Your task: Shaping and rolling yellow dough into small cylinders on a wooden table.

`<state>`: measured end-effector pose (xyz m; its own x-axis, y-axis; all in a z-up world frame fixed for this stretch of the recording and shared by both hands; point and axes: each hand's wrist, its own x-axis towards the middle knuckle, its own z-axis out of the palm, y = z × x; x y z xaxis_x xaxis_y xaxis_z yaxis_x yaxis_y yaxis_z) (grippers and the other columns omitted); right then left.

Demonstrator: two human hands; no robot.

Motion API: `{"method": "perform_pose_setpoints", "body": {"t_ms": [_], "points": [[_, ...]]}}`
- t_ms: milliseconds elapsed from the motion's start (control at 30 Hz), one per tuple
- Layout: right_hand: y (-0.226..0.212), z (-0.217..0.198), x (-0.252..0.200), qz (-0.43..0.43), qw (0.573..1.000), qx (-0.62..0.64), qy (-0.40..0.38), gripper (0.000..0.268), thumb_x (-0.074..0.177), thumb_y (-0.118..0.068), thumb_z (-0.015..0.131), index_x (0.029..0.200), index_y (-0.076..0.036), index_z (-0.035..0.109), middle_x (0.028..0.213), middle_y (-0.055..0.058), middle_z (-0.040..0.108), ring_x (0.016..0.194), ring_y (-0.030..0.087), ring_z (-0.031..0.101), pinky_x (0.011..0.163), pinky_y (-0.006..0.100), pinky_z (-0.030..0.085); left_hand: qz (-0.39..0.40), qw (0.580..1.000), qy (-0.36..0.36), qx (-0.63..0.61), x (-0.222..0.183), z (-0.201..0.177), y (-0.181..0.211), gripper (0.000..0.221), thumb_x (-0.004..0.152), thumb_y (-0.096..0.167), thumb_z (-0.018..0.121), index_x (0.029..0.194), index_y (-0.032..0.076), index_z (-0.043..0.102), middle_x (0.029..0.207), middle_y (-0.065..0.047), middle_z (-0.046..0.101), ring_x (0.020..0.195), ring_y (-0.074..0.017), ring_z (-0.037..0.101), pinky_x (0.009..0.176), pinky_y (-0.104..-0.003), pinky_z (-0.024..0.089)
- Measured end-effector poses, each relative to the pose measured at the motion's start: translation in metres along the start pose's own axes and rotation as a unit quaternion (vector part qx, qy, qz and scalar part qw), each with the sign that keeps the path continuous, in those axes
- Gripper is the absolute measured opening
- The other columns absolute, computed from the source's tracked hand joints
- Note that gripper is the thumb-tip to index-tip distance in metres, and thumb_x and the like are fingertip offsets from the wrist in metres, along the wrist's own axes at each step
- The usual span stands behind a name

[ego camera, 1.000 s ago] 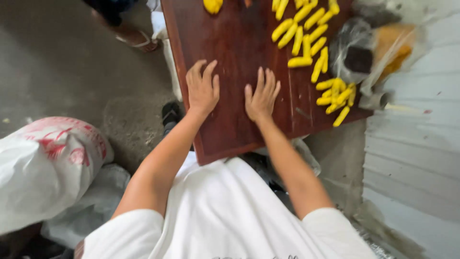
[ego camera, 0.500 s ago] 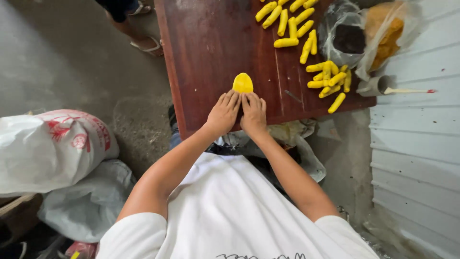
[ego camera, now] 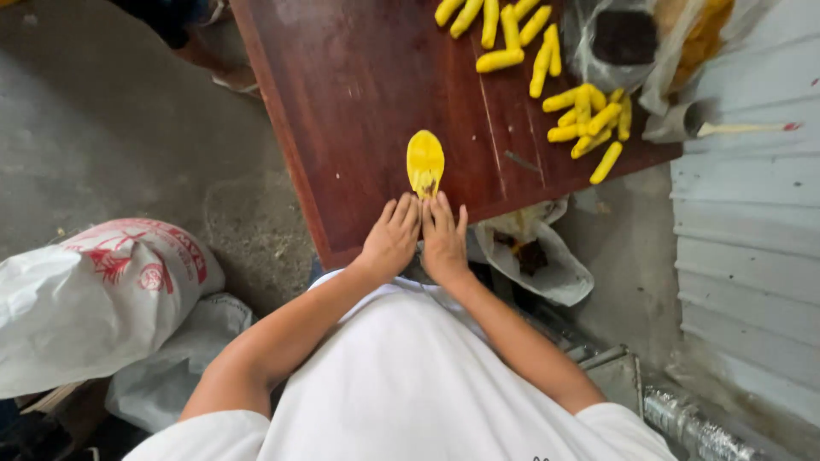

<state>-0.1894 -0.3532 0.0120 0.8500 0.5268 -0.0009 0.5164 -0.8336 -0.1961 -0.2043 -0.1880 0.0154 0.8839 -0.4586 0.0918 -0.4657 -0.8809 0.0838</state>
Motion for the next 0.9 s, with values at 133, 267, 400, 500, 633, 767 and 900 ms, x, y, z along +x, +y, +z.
{"method": "perform_pose_setpoints", "body": {"t_ms": [133, 267, 400, 500, 633, 767, 900], "points": [[0.016, 0.0, 0.001, -0.028, 0.998, -0.036, 0.036, 0.06, 0.083, -0.004, 0.056, 0.142, 0.003, 0.052, 0.145, 0.021, 0.054, 0.143, 0.036, 0.043, 0.114, 0.067, 0.027, 0.022, 0.997, 0.048, -0.053, 0.009, -0.025, -0.029, 0.062, 0.084, 0.028, 0.057, 0.136, -0.006, 0.057, 0.138, -0.022, 0.056, 0.136, -0.0359, 0.047, 0.115, -0.05, 0.036], [0.052, -0.007, 0.04, 0.039, 0.993, 0.11, -0.012, 0.041, 0.087, 0.0, 0.054, 0.125, -0.008, 0.066, 0.127, 0.016, 0.062, 0.123, 0.035, 0.056, 0.108, 0.048, 0.045, -0.089, 0.946, -0.001, -0.311, 0.048, -0.029, -0.072, 0.045, 0.091, 0.023, 0.061, 0.132, 0.004, 0.06, 0.124, -0.022, 0.059, 0.124, -0.0394, 0.054, 0.11, -0.05, 0.042], [0.056, -0.038, 0.133, -0.019, 0.993, 0.066, 0.098, 0.05, 0.096, -0.01, 0.06, 0.145, 0.0, 0.054, 0.142, 0.022, 0.053, 0.138, 0.043, 0.047, 0.115, 0.052, 0.038, -0.093, 0.943, 0.237, -0.215, 0.105, 0.003, -0.105, 0.056, 0.098, 0.023, 0.062, 0.144, -0.007, 0.049, 0.14, -0.027, 0.051, 0.136, -0.0463, 0.045, 0.114, -0.055, 0.037], [0.06, -0.031, 0.15, -0.06, 0.998, 0.021, 0.027, 0.051, 0.097, -0.018, 0.061, 0.144, 0.002, 0.051, 0.15, 0.026, 0.045, 0.143, 0.046, 0.034, 0.113, 0.062, 0.026, -0.088, 0.972, 0.142, -0.168, 0.113, 0.021, -0.104, 0.058, 0.097, 0.031, 0.058, 0.141, -0.005, 0.049, 0.148, -0.027, 0.046, 0.142, -0.0452, 0.038, 0.114, -0.058, 0.029], [0.088, -0.007, 0.141, -0.121, 0.992, -0.028, 0.025, 0.056, 0.095, -0.022, 0.062, 0.144, 0.003, 0.052, 0.154, 0.026, 0.041, 0.144, 0.046, 0.029, 0.112, 0.064, 0.02, -0.033, 0.988, 0.106, -0.104, 0.095, 0.019, -0.091, 0.065, 0.093, 0.032, 0.056, 0.145, -0.006, 0.046, 0.153, -0.025, 0.044, 0.146, -0.0422, 0.034, 0.119, -0.056, 0.026], [0.101, 0.008, 0.11, -0.083, 0.989, 0.119, 0.028, 0.035, 0.096, -0.025, 0.071, 0.128, -0.014, 0.065, 0.143, 0.012, 0.056, 0.144, 0.033, 0.043, 0.12, 0.056, 0.027, -0.093, 0.965, 0.13, -0.208, 0.072, 0.048, -0.066, 0.044, 0.095, 0.026, 0.064, 0.135, 0.008, 0.061, 0.141, -0.013, 0.058, 0.138, -0.0337, 0.049, 0.116, -0.048, 0.038], [0.091, -0.014, 0.134, -0.038, 0.986, 0.156, 0.051, 0.031, 0.089, -0.031, 0.081, 0.109, -0.013, 0.065, 0.121, 0.007, 0.062, 0.126, 0.027, 0.055, 0.114, 0.049, 0.038, -0.211, 0.933, 0.126, -0.263, 0.092, 0.02, -0.073, 0.014, 0.089, 0.026, 0.075, 0.101, 0.017, 0.073, 0.111, -0.004, 0.066, 0.114, -0.0294, 0.059, 0.097, -0.046, 0.047]]}}
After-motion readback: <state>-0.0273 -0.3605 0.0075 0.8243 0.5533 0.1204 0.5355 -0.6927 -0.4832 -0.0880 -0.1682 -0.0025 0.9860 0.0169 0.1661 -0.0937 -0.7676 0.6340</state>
